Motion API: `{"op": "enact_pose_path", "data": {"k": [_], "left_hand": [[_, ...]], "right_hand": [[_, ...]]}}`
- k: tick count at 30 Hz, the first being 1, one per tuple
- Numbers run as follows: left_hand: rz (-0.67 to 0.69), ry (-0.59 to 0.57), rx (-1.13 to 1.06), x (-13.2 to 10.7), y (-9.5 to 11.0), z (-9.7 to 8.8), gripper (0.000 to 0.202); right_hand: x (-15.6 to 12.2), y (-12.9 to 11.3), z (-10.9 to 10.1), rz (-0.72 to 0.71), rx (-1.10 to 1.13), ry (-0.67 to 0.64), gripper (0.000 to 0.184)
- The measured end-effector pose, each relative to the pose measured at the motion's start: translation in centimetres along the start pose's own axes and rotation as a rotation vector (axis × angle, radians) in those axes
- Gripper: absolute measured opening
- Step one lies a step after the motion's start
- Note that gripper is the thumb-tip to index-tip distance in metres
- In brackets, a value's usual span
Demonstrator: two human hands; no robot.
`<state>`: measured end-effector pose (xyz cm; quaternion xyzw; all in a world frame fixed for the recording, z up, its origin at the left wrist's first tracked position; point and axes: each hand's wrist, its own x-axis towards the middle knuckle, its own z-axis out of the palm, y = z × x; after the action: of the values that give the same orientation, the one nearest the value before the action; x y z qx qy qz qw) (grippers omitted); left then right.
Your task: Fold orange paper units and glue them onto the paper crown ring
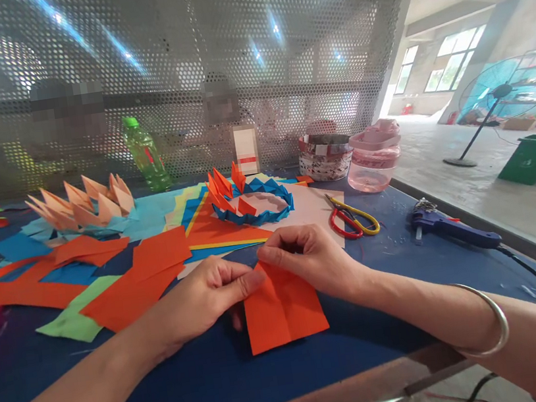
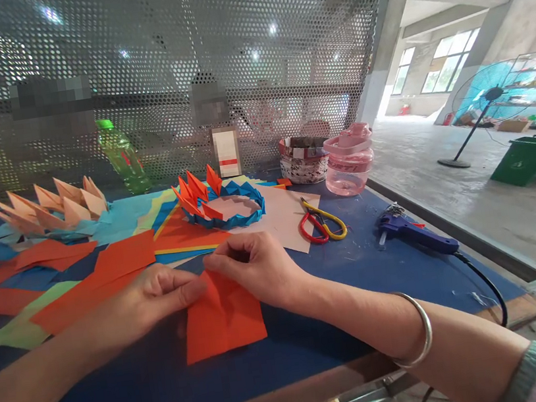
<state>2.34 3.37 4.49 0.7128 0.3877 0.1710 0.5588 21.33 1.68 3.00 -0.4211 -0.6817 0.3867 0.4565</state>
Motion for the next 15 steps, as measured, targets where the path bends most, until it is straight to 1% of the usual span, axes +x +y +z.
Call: {"op": "enact_pose_path", "data": {"k": [3,5,6,8,11,13,15], "left_hand": [[-0.021,-0.007,0.035,0.0,0.0,0.0,0.035],[-0.027,0.004,0.029,0.2,0.0,0.1,0.036],[-0.025,0.029,-0.004,0.2,0.1,0.0,0.037],[-0.013,0.12,-0.111,0.4,0.1,-0.1,0.037],[-0.019,0.249,-0.229,0.5,0.1,-0.3,0.039],[-0.036,0.276,-0.246,0.5,0.1,-0.4,0.041],[-0.046,0.261,-0.241,0.5,0.0,-0.2,0.044]], "right_hand": [[0.1,0.1,-0.2,-0.016,-0.043,0.014,0.035],[0.2,0.3,-0.3,-0.03,-0.033,0.013,0.032],[0.2,0.4,-0.3,-0.041,-0.021,0.02,0.03],[0.3,0.7,-0.3,-0.051,0.008,0.038,0.029],[0.3,1.0,-0.3,-0.004,0.055,0.001,0.033],[0.2,1.1,-0.2,0.029,0.095,-0.049,0.035],[0.2,1.1,-0.1,0.041,0.128,-0.058,0.034]]}}
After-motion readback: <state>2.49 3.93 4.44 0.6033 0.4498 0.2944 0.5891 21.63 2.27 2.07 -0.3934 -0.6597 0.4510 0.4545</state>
